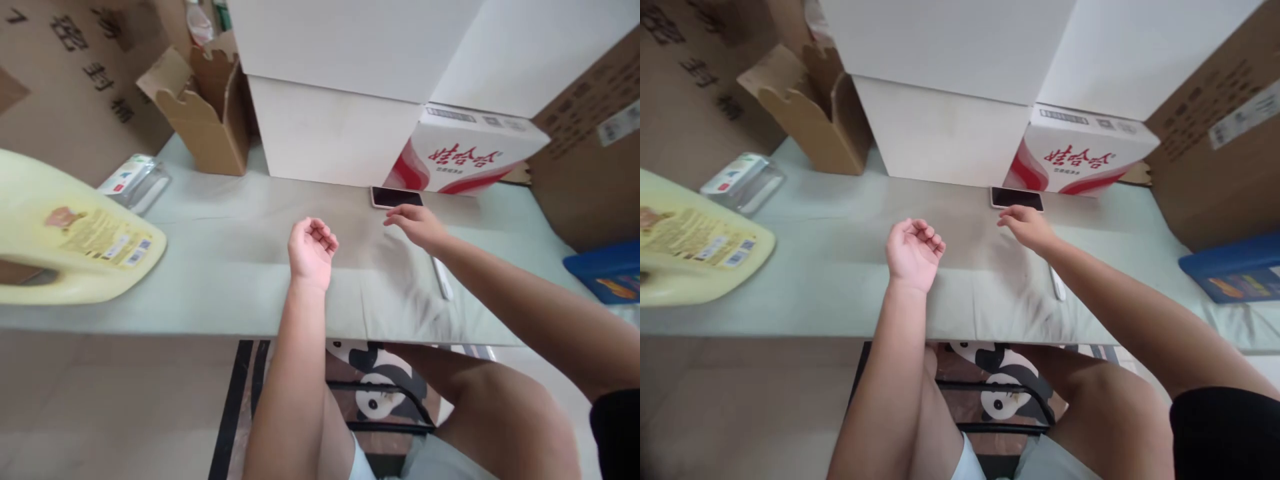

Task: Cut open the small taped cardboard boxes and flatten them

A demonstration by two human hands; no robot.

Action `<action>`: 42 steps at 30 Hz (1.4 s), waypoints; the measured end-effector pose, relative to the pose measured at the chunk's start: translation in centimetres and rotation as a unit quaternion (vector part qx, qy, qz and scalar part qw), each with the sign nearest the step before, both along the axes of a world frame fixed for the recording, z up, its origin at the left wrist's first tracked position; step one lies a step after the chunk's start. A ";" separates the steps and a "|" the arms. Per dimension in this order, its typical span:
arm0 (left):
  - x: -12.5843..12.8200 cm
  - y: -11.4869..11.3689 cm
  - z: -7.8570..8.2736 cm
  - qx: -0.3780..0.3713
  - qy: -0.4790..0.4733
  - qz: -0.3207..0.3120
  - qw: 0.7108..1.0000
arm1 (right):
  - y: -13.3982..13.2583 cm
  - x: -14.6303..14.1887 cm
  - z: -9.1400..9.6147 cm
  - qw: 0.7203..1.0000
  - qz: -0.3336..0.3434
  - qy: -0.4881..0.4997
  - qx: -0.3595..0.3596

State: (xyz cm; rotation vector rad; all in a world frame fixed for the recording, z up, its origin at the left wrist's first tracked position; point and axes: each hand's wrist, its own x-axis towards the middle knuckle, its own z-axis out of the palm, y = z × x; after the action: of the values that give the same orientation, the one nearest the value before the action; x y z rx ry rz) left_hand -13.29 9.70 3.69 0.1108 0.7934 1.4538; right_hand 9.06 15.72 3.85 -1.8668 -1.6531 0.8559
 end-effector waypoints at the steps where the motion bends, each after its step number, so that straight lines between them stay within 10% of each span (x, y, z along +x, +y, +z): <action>1: -0.5 0.0 0.0 -0.008 -0.008 0.021 1.000 | 0.9 -2.2 -0.2 0.998 0.041 -0.034 0.026; 10: -3.1 0.2 0.5 -0.025 -0.050 0.109 0.992 | 9.7 -23.8 1.7 0.900 0.366 -0.057 0.229; 20: -4.3 0.7 0.7 -0.029 -0.055 0.143 0.988 | 13.9 -33.2 2.9 0.918 0.332 -0.101 0.192; 25: -6.4 0.2 0.7 -0.046 -0.002 0.218 0.975 | 11.7 -30.7 1.8 0.905 0.334 -0.080 0.251; 32: -9.2 -1.9 -0.1 -0.043 0.183 0.465 0.865 | 1.9 -18.5 -0.1 0.883 0.296 0.074 0.357; 37: -8.3 -2.1 -0.3 -0.020 0.312 0.433 0.845 | -6.9 -7.5 0.4 0.921 0.092 0.178 0.333; 42: -3.7 -0.9 -0.7 0.166 0.362 0.256 0.881 | -11.6 0.5 -1.2 0.921 -0.117 0.199 0.313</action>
State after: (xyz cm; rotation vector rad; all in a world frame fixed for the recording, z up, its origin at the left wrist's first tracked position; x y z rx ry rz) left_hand -16.98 8.77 2.94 0.7972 1.2255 2.0862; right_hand 9.61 4.08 2.65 -1.3004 -1.2223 0.4793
